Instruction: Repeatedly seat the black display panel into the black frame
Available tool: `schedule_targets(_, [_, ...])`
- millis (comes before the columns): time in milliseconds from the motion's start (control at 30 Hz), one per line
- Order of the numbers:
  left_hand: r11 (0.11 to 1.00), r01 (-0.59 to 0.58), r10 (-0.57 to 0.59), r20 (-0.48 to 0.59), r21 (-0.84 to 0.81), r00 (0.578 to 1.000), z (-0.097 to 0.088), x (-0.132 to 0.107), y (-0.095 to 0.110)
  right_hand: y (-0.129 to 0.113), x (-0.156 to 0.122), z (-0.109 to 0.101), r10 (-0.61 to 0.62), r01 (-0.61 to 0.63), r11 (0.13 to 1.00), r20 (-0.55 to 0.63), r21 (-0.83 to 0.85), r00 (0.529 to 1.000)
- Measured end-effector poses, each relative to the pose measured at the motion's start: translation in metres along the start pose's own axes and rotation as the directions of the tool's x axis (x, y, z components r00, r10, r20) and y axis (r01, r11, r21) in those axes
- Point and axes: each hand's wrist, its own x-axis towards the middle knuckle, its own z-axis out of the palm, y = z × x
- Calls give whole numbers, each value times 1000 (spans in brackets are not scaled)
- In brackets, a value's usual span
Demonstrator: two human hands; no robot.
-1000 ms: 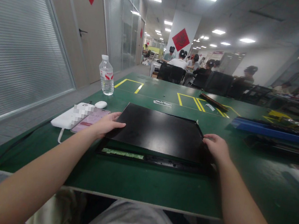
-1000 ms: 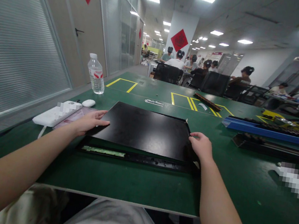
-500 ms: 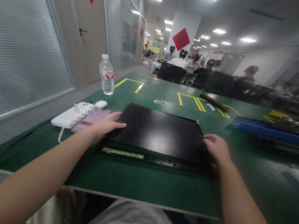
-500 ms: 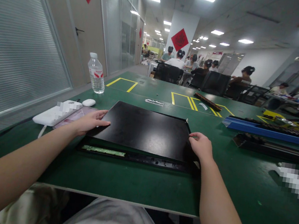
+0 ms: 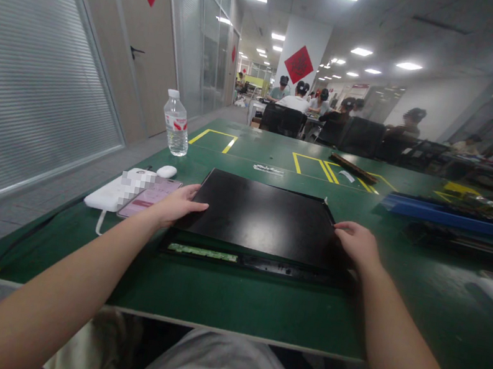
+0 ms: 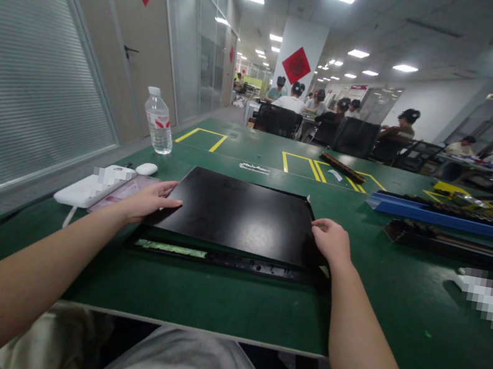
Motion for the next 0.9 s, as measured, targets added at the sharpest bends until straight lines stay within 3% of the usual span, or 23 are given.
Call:
schedule_targets(633, [1000, 16, -16, -37, 4, 999, -3, 2, -2, 6, 6, 3, 51, -53, 992, 15, 112, 999])
schedule_targets(900, [1000, 4, -3, -41, 25, 999, -3, 3, -2, 2, 4, 0, 36, -38, 997, 28, 66, 999])
